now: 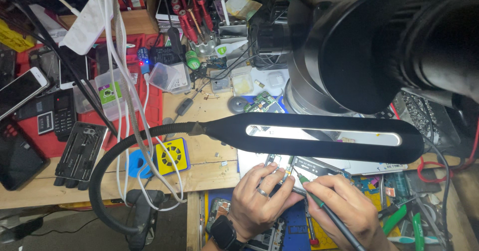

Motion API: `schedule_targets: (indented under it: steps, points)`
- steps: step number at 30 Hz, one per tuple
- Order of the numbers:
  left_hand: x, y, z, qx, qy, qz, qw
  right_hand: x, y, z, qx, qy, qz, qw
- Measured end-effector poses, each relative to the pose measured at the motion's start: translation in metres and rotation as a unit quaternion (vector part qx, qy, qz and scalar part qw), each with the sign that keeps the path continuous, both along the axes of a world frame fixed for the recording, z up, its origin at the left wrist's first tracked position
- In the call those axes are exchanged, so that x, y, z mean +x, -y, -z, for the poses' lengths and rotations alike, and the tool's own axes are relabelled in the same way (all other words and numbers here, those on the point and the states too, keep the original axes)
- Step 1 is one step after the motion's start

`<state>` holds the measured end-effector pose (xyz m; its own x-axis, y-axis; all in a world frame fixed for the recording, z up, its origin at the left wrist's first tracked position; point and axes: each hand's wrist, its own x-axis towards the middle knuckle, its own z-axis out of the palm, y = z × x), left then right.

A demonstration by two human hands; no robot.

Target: The person disassembles a smartphone on a cluttered workbench, using a screwdriver to remove screws and tweezers to detach internal components. They remove a metal shield and a small circuit board, then use a pen-like tool to scrape or clean the board's surface.

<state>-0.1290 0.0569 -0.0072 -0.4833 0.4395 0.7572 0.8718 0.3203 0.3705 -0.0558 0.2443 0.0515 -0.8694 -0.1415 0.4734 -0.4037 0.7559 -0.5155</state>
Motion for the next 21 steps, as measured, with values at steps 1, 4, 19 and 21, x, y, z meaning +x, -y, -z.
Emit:
schedule_targets:
  steps: [1,4,19,21]
  points:
    - [-0.0002,0.0,0.0001,0.0,-0.001,0.0,1.0,-0.0001,-0.0001,0.0001,-0.001,0.001,0.002,1.0]
    - [0.0008,-0.0005,0.0004,-0.002,0.002,-0.002,1.0,0.0002,-0.0007,0.0005,0.001,0.002,0.007,1.0]
    - [0.0022,-0.0033,0.0032,0.002,-0.013,-0.009,1.0,0.0034,-0.0023,-0.0006,-0.003,0.024,0.02,1.0]
    - [0.0027,-0.0035,0.0043,0.004,-0.014,-0.009,1.0,0.0028,-0.0021,-0.0009,-0.005,0.026,0.022,0.999]
